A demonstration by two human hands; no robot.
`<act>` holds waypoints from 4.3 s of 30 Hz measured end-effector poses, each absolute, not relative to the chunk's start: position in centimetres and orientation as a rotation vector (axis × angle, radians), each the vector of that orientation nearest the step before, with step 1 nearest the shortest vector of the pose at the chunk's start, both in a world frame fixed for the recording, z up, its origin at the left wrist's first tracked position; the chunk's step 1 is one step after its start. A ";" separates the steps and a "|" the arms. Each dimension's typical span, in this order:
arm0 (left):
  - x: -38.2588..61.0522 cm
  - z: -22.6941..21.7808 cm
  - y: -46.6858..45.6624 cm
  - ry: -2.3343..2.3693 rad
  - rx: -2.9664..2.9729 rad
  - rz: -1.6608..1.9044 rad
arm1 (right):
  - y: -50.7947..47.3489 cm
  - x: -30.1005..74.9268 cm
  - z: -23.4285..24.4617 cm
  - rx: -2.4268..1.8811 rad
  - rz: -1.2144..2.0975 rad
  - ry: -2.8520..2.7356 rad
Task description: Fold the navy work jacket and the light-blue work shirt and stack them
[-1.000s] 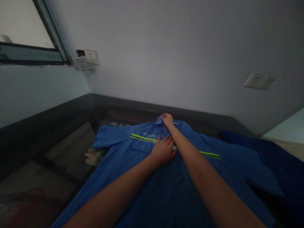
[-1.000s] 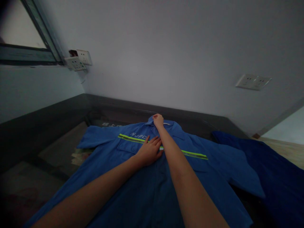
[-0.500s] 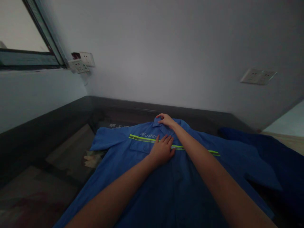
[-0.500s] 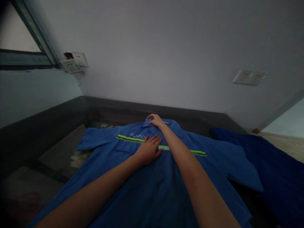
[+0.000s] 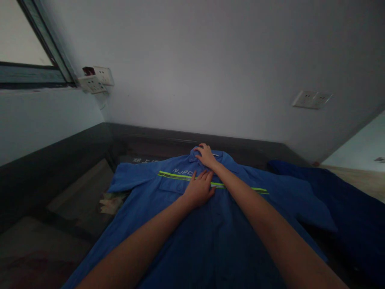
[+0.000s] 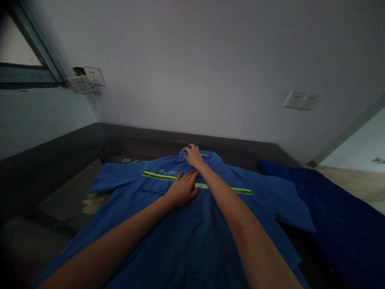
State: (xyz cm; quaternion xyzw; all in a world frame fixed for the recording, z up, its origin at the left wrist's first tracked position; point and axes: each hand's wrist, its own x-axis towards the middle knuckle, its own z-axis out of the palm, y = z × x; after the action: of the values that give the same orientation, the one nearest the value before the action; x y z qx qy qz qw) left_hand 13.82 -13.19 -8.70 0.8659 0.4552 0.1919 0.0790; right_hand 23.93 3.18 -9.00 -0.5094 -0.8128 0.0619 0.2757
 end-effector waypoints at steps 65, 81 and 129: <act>13.5 -8.5 -19.2 1.475 2.644 0.424 | -15.8 43.8 -9.1 -2.194 0.137 -1.988; 13.8 -9.1 -19.2 1.570 2.642 0.461 | -18.8 42.6 -7.7 -1.979 -0.138 -2.139; 32.3 -9.4 -22.3 0.797 2.880 0.366 | -55.9 44.9 -5.2 -1.765 1.152 -1.066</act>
State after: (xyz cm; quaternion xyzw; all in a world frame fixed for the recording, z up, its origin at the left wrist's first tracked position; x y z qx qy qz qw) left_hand 32.33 -22.32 -9.40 0.9546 0.2642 0.1213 0.0655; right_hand 44.90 -55.91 -5.24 -0.6913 -0.4173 0.4511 0.3801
